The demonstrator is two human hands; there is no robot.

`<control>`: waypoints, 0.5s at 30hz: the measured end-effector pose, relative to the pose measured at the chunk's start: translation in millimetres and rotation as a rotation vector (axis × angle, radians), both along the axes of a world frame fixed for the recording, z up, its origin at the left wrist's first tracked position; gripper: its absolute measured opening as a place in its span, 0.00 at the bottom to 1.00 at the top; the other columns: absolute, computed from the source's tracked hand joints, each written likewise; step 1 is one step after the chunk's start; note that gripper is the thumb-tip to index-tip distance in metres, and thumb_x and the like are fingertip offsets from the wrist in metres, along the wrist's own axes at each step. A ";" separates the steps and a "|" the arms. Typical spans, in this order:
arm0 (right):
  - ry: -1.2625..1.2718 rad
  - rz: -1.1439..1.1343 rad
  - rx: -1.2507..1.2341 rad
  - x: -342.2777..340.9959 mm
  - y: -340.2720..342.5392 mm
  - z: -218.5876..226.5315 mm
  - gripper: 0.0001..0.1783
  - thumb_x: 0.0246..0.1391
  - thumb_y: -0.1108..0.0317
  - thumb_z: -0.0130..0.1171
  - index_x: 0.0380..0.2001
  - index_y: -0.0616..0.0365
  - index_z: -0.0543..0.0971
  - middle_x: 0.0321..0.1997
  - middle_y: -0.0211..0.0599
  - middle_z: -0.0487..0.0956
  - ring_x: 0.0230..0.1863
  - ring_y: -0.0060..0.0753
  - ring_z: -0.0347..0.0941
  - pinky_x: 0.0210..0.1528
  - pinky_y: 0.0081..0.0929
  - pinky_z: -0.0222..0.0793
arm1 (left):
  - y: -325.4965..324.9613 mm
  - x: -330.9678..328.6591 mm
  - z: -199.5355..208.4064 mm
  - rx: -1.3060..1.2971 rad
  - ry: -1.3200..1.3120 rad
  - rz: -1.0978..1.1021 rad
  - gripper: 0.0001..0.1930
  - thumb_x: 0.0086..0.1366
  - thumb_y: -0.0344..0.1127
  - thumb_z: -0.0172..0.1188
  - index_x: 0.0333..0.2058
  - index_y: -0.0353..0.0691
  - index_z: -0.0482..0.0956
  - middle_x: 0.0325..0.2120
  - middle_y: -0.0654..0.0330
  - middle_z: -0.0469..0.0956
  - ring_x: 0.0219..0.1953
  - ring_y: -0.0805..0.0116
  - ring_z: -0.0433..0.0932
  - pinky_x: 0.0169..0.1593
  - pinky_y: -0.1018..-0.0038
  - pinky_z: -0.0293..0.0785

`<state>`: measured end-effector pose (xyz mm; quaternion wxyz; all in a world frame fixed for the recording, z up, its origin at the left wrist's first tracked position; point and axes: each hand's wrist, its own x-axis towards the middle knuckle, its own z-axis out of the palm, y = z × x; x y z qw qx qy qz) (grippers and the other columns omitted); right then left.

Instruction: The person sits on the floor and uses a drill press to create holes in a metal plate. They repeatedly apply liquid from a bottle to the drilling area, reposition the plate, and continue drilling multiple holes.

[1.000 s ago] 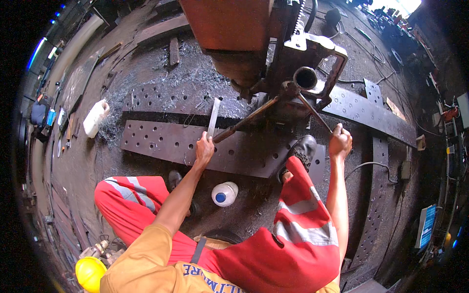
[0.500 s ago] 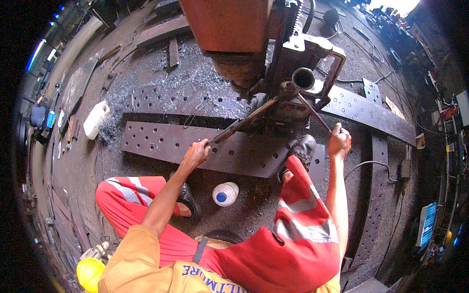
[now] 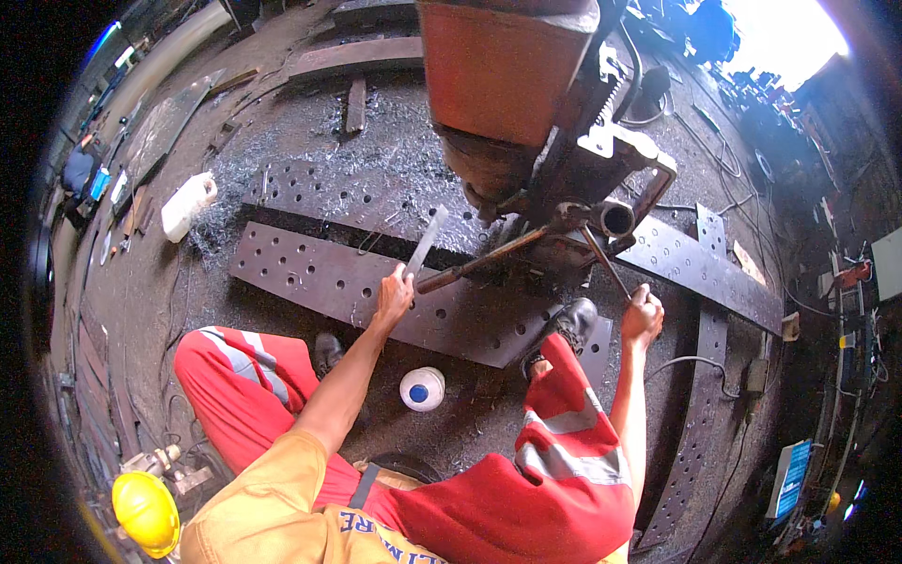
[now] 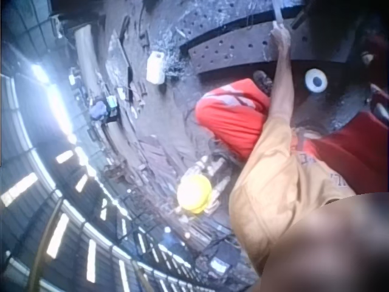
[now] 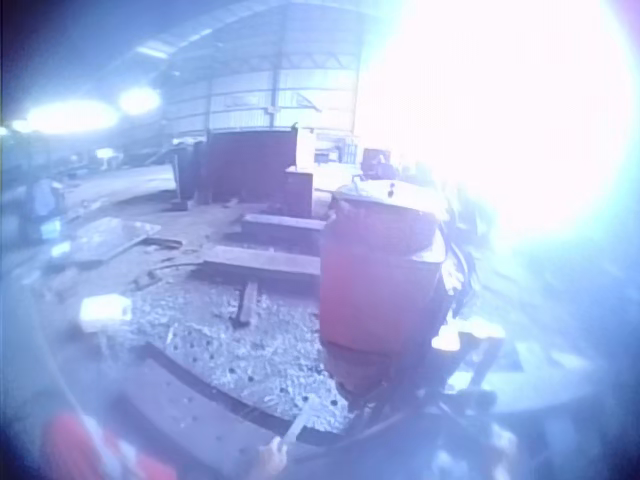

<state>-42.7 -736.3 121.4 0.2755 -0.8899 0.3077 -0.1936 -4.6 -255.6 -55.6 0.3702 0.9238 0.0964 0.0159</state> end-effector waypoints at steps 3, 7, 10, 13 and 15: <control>0.005 0.020 -0.018 0.3 4.5 8.7 0.30 0.66 0.44 0.48 0.31 0.60 0.86 0.26 0.49 0.82 0.30 0.52 0.78 0.38 0.43 0.71 | 29.7 -23.0 -17.9 0.045 -0.029 0.031 0.11 0.70 0.38 0.58 0.42 0.35 0.78 0.32 0.35 0.81 0.38 0.34 0.81 0.40 0.45 0.77; -0.124 -0.173 -0.295 -17.1 -24.2 64.2 0.24 0.67 0.46 0.52 0.38 0.52 0.88 0.29 0.42 0.85 0.31 0.41 0.81 0.39 0.42 0.72 | 25.9 -49.2 4.9 0.076 -0.009 0.205 0.09 0.70 0.36 0.58 0.40 0.36 0.80 0.35 0.41 0.82 0.42 0.41 0.82 0.44 0.50 0.77; -0.485 -0.140 -0.345 -3.3 -13.7 158.0 0.17 0.68 0.56 0.56 0.40 0.58 0.86 0.30 0.38 0.85 0.31 0.34 0.81 0.36 0.36 0.76 | 61.0 -53.0 15.4 -0.060 -0.104 0.321 0.07 0.69 0.34 0.58 0.40 0.39 0.81 0.37 0.46 0.83 0.43 0.44 0.82 0.44 0.53 0.78; -0.873 0.101 0.051 8.9 44.1 230.6 0.13 0.68 0.68 0.58 0.52 0.59 0.80 0.31 0.35 0.84 0.29 0.24 0.79 0.29 0.26 0.75 | 69.5 -53.6 35.5 -0.124 -0.112 0.351 0.07 0.68 0.31 0.59 0.41 0.38 0.81 0.37 0.45 0.84 0.41 0.44 0.83 0.44 0.55 0.78; -0.886 0.303 0.185 12.4 108.3 269.2 0.18 0.68 0.69 0.58 0.59 0.55 0.75 0.31 0.34 0.83 0.26 0.18 0.75 0.26 0.23 0.72 | 68.8 -52.8 43.4 -0.176 -0.123 0.359 0.06 0.68 0.30 0.58 0.41 0.37 0.81 0.36 0.45 0.84 0.41 0.44 0.83 0.44 0.56 0.77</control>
